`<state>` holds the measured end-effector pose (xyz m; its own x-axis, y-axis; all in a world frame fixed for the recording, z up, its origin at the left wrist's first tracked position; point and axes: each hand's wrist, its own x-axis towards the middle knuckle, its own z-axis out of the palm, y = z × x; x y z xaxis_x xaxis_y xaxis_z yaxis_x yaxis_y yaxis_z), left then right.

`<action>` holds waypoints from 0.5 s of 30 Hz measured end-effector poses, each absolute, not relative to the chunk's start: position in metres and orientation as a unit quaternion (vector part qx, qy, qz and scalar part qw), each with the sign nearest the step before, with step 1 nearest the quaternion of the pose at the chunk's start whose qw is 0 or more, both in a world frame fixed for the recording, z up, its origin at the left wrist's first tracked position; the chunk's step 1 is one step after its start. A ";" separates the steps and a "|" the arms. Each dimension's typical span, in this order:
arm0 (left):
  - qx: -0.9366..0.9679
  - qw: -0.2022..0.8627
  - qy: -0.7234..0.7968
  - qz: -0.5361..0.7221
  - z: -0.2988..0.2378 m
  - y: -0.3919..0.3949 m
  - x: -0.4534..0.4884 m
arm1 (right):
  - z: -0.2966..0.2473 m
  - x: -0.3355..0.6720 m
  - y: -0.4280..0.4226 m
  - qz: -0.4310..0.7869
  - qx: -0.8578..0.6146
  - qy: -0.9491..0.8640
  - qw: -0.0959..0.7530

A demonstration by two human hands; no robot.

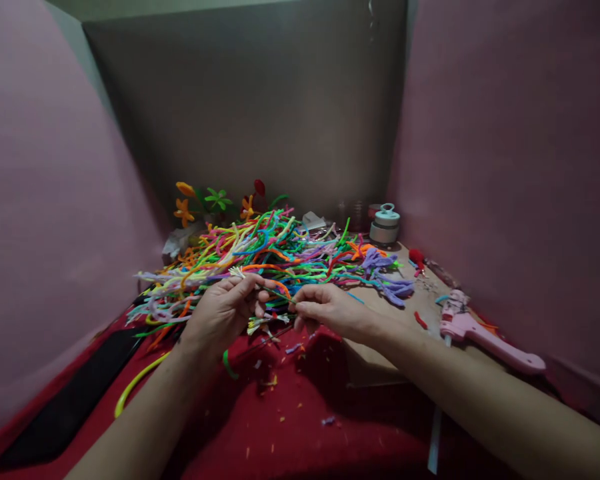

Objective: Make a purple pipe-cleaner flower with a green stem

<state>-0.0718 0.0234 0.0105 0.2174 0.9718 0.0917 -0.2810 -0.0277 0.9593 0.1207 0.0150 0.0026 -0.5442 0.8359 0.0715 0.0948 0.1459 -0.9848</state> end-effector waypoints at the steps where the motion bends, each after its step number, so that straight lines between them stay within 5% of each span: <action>1: 0.505 0.606 0.346 0.509 0.012 0.024 -0.068 | 0.004 0.121 0.015 0.554 -0.341 -0.686 0.327; 10: 0.512 0.625 0.310 0.501 0.023 0.022 -0.028 | -0.002 0.127 0.017 0.544 -0.302 -0.660 0.422; 15: 0.528 0.552 0.350 0.542 0.017 0.018 -0.017 | -0.007 0.124 0.015 0.559 -0.345 -0.623 0.424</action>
